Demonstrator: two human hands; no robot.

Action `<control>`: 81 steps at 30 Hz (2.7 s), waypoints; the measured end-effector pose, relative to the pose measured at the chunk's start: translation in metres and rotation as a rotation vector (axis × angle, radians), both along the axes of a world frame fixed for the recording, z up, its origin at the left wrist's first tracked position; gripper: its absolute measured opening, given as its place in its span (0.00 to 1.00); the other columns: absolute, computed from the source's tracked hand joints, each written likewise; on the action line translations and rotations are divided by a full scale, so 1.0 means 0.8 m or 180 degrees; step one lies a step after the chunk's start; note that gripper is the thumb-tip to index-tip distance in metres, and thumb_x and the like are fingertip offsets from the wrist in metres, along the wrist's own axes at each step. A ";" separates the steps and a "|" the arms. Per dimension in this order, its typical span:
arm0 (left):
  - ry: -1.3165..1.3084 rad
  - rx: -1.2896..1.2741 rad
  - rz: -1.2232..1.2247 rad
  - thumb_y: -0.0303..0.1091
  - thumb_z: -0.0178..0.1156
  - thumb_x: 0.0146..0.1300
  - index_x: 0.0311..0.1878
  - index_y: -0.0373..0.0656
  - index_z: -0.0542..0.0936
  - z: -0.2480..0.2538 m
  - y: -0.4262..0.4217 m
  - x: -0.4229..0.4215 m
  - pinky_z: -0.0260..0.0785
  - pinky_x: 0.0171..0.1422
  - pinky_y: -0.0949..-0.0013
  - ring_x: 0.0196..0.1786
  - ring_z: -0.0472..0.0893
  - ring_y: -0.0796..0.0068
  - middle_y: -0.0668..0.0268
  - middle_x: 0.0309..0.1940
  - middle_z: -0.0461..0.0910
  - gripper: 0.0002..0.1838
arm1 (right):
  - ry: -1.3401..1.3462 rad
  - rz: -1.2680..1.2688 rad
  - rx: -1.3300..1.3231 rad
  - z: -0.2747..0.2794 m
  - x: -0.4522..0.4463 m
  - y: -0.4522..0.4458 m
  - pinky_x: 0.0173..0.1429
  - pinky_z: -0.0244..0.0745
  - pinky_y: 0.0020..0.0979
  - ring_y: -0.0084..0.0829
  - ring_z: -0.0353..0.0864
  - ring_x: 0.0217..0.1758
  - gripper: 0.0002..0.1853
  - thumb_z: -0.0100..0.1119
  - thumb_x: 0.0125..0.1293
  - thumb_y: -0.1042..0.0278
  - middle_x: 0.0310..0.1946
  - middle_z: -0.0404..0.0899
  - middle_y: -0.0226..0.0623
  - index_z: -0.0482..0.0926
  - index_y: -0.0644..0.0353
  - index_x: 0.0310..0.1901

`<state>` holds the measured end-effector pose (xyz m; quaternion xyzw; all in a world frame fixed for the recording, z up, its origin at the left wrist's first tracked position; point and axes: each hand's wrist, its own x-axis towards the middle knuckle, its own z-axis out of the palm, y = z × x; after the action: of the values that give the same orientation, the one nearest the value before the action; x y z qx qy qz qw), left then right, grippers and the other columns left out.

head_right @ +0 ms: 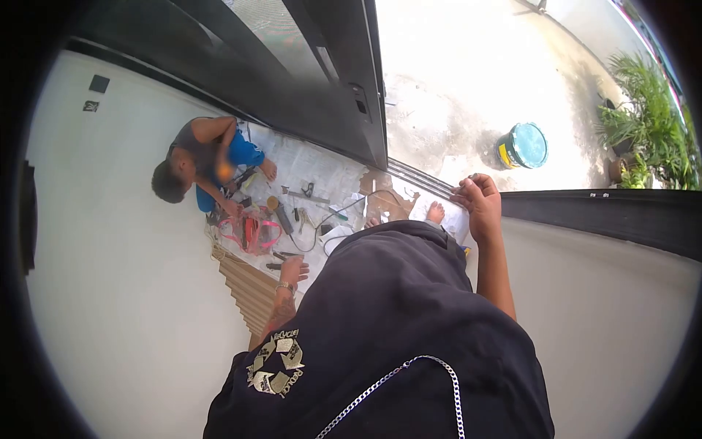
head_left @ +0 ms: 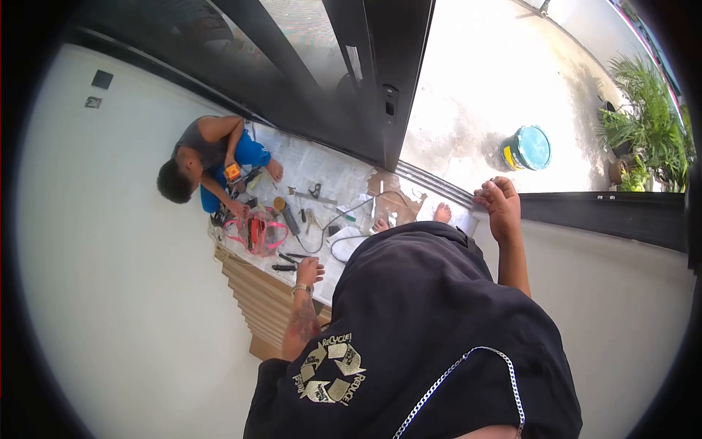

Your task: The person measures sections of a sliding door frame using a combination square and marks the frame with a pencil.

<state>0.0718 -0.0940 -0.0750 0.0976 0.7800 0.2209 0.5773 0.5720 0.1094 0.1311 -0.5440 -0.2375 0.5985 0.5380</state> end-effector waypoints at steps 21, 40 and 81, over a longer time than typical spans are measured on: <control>0.0913 0.2238 0.1302 0.29 0.57 0.70 0.43 0.35 0.81 0.274 -0.018 0.177 0.74 0.46 0.71 0.38 0.81 0.77 0.63 0.36 0.83 0.07 | 0.0572 0.2356 0.0314 0.073 -0.073 0.155 0.49 0.79 0.32 0.29 0.82 0.42 0.04 0.51 0.76 0.70 0.42 0.82 0.38 0.74 0.57 0.47; 0.1499 0.6035 0.2617 0.27 0.58 0.62 0.18 0.54 0.70 0.634 0.093 0.396 0.63 0.33 0.62 0.16 0.69 0.76 0.76 0.16 0.72 0.17 | -0.2345 0.4089 -0.2188 -0.270 0.118 0.160 0.26 0.78 0.33 0.29 0.81 0.26 0.11 0.59 0.65 0.69 0.34 0.83 0.37 0.76 0.62 0.47; 0.1568 0.0004 -0.0248 0.36 0.61 0.63 0.52 0.37 0.83 0.072 -0.312 0.043 0.75 0.58 0.62 0.50 0.85 0.58 0.53 0.45 0.86 0.17 | -0.2314 0.3469 -0.2409 -0.264 -0.125 -0.001 0.34 0.78 0.37 0.32 0.81 0.34 0.11 0.56 0.70 0.65 0.36 0.81 0.38 0.74 0.60 0.49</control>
<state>0.1061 -0.3433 -0.0173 0.1789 0.8927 0.1685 0.3777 0.4721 0.1086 -0.0802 -0.6603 -0.4136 0.6035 -0.1696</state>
